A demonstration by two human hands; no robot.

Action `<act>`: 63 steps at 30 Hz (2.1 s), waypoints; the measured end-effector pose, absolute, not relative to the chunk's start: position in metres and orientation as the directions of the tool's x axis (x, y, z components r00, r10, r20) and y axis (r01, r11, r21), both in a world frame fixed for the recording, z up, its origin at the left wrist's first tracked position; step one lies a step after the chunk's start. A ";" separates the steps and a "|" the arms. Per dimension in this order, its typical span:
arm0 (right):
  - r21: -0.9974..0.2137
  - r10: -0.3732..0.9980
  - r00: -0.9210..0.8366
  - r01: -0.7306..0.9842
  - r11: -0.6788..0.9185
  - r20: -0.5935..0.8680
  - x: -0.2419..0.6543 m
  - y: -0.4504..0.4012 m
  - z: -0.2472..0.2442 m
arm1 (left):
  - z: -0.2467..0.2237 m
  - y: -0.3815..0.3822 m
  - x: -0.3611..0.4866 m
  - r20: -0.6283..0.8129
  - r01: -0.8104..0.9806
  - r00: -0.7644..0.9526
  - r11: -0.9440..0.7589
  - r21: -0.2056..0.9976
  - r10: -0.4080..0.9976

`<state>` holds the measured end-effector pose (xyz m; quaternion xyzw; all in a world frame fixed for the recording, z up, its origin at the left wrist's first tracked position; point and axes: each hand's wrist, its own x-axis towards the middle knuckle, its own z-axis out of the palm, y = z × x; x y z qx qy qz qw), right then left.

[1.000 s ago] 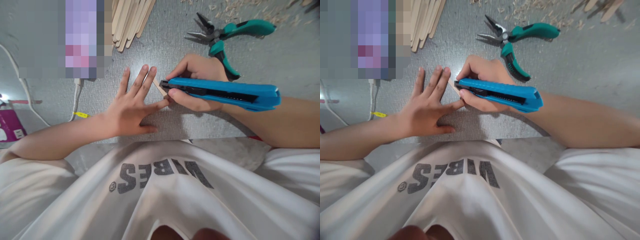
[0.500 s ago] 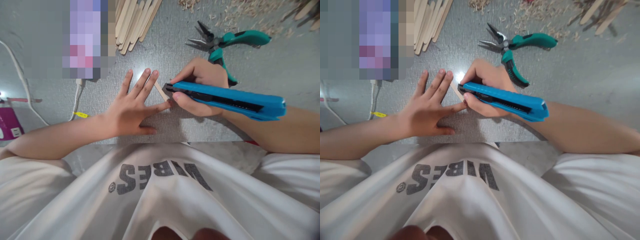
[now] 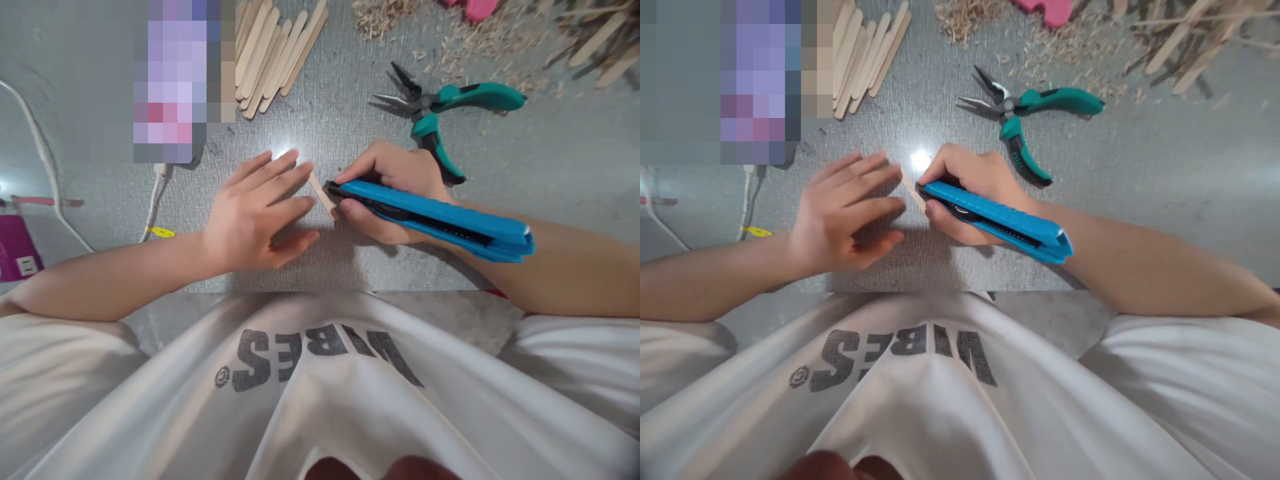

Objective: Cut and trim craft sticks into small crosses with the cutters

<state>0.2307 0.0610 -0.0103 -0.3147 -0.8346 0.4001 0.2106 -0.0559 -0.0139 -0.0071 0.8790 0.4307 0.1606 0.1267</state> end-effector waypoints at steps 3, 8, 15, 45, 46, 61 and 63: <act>-0.798 0.671 -0.733 0.333 0.502 0.116 0.230 0.062 -0.009 | -0.012 -0.010 -0.057 0.298 0.754 0.467 -0.551 0.359 0.833; -0.797 0.630 -0.764 0.291 0.529 0.139 0.228 0.061 -0.011 | -0.021 -0.006 -0.055 0.163 0.802 0.435 -0.463 0.377 0.886; -0.772 0.555 -0.789 0.174 0.612 0.262 0.225 0.060 -0.010 | -0.017 -0.004 -0.056 0.093 0.780 0.478 -0.471 0.412 0.873; -0.839 0.639 -0.724 0.160 0.520 0.258 0.226 0.070 -0.012 | -0.007 -0.002 -0.053 0.053 0.786 0.487 -0.464 0.409 0.872; -0.838 0.642 -0.722 0.165 0.521 0.257 0.225 0.070 -0.011 | -0.008 -0.002 -0.053 0.057 0.784 0.488 -0.466 0.409 0.871; -0.841 0.636 -0.735 0.174 0.512 0.235 0.225 0.071 -0.007 | -0.010 0.004 -0.060 -0.012 0.755 0.547 -0.487 0.439 0.837; -0.834 0.635 -0.733 0.177 0.522 0.241 0.225 0.070 -0.007 | -0.009 0.007 -0.062 -0.034 0.750 0.568 -0.501 0.431 0.822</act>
